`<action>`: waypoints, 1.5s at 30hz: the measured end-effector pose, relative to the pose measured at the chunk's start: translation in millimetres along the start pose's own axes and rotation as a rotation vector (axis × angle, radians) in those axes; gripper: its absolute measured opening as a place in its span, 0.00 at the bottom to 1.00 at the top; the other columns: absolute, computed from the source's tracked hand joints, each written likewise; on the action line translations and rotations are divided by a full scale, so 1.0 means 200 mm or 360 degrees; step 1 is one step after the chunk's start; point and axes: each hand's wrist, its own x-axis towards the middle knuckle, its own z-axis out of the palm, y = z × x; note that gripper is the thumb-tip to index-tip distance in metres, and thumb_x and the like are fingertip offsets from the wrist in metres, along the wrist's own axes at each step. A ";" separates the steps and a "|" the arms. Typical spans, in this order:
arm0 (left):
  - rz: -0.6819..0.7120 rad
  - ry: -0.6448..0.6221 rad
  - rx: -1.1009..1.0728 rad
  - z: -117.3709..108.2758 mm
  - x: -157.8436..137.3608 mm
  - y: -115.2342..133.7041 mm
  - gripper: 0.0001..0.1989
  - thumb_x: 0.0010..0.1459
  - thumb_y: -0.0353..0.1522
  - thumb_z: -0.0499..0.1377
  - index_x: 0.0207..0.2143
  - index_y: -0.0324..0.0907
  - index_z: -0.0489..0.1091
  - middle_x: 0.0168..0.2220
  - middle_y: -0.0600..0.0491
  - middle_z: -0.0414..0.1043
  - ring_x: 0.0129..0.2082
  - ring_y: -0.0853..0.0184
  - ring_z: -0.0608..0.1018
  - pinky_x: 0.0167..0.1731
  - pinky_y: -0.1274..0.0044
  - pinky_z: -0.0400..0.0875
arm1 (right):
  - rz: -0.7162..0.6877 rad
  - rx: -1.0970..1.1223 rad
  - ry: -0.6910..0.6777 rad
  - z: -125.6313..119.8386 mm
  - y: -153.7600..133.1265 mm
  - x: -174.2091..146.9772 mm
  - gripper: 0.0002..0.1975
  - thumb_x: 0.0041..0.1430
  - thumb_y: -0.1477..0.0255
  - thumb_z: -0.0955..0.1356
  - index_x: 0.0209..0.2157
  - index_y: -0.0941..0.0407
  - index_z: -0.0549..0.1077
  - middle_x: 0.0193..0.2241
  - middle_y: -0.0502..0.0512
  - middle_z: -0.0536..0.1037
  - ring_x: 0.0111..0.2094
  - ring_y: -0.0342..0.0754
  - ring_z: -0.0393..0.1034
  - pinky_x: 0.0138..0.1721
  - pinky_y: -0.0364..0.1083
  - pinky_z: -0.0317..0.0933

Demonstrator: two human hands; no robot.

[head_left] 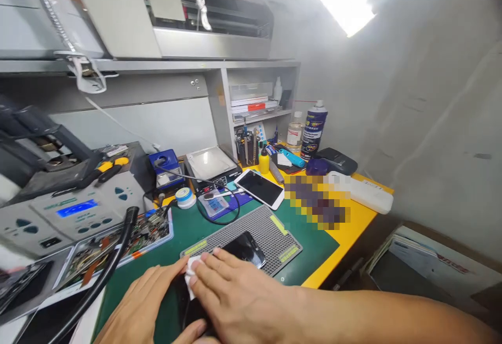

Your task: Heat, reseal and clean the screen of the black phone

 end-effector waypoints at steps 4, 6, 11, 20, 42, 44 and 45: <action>-0.0229 -0.0187 -0.0035 -0.12 0.06 0.13 0.32 0.55 0.44 0.65 0.60 0.49 0.61 0.52 0.47 0.75 0.52 0.52 0.78 0.50 0.61 0.77 | 0.0313 0.0241 -0.0238 -0.14 0.05 -0.17 0.32 0.70 0.61 0.61 0.68 0.67 0.59 0.69 0.70 0.56 0.70 0.59 0.49 0.71 0.56 0.46; -0.0327 -0.0355 -0.0112 -0.16 0.10 0.17 0.34 0.56 0.43 0.65 0.62 0.47 0.59 0.55 0.46 0.72 0.55 0.52 0.75 0.55 0.57 0.73 | 0.0369 0.0142 -0.0355 -0.18 0.10 -0.21 0.31 0.71 0.62 0.60 0.68 0.66 0.60 0.69 0.69 0.55 0.70 0.61 0.48 0.70 0.60 0.48; -0.0478 -0.0577 -0.0326 -0.21 0.14 0.20 0.38 0.55 0.42 0.65 0.65 0.42 0.56 0.59 0.42 0.68 0.60 0.49 0.69 0.61 0.52 0.64 | 0.0248 0.0213 -0.0381 -0.14 0.03 -0.09 0.32 0.70 0.61 0.61 0.68 0.67 0.60 0.68 0.71 0.53 0.70 0.63 0.47 0.69 0.61 0.48; -0.0522 -0.0550 -0.0361 -0.24 0.14 0.20 0.37 0.53 0.38 0.64 0.64 0.42 0.58 0.56 0.43 0.69 0.58 0.50 0.69 0.60 0.53 0.64 | 0.0048 0.0364 -0.0359 -0.10 -0.01 0.04 0.31 0.71 0.64 0.60 0.68 0.67 0.58 0.69 0.69 0.54 0.71 0.59 0.46 0.71 0.57 0.42; -0.1063 0.0354 -0.1605 -0.17 0.48 0.37 0.42 0.59 0.49 0.62 0.66 0.37 0.50 0.55 0.38 0.73 0.55 0.57 0.77 0.58 0.64 0.69 | 0.0406 0.0169 0.0853 -0.02 0.23 -0.04 0.19 0.66 0.79 0.61 0.53 0.59 0.75 0.40 0.61 0.85 0.36 0.50 0.82 0.39 0.46 0.77; -0.1130 0.0435 -0.1774 -0.08 0.51 0.45 0.34 0.63 0.50 0.57 0.63 0.39 0.57 0.57 0.40 0.73 0.59 0.56 0.74 0.60 0.64 0.67 | 0.0512 0.0174 0.0889 -0.04 0.20 0.03 0.18 0.66 0.79 0.61 0.53 0.60 0.76 0.40 0.63 0.85 0.35 0.52 0.82 0.38 0.47 0.77; -0.1151 0.0467 -0.1841 -0.05 0.52 0.49 0.31 0.65 0.51 0.55 0.60 0.41 0.62 0.58 0.42 0.72 0.60 0.56 0.73 0.62 0.64 0.65 | 0.0531 0.0174 0.0892 -0.04 0.18 0.07 0.18 0.65 0.79 0.61 0.53 0.61 0.75 0.42 0.65 0.84 0.37 0.53 0.82 0.39 0.49 0.77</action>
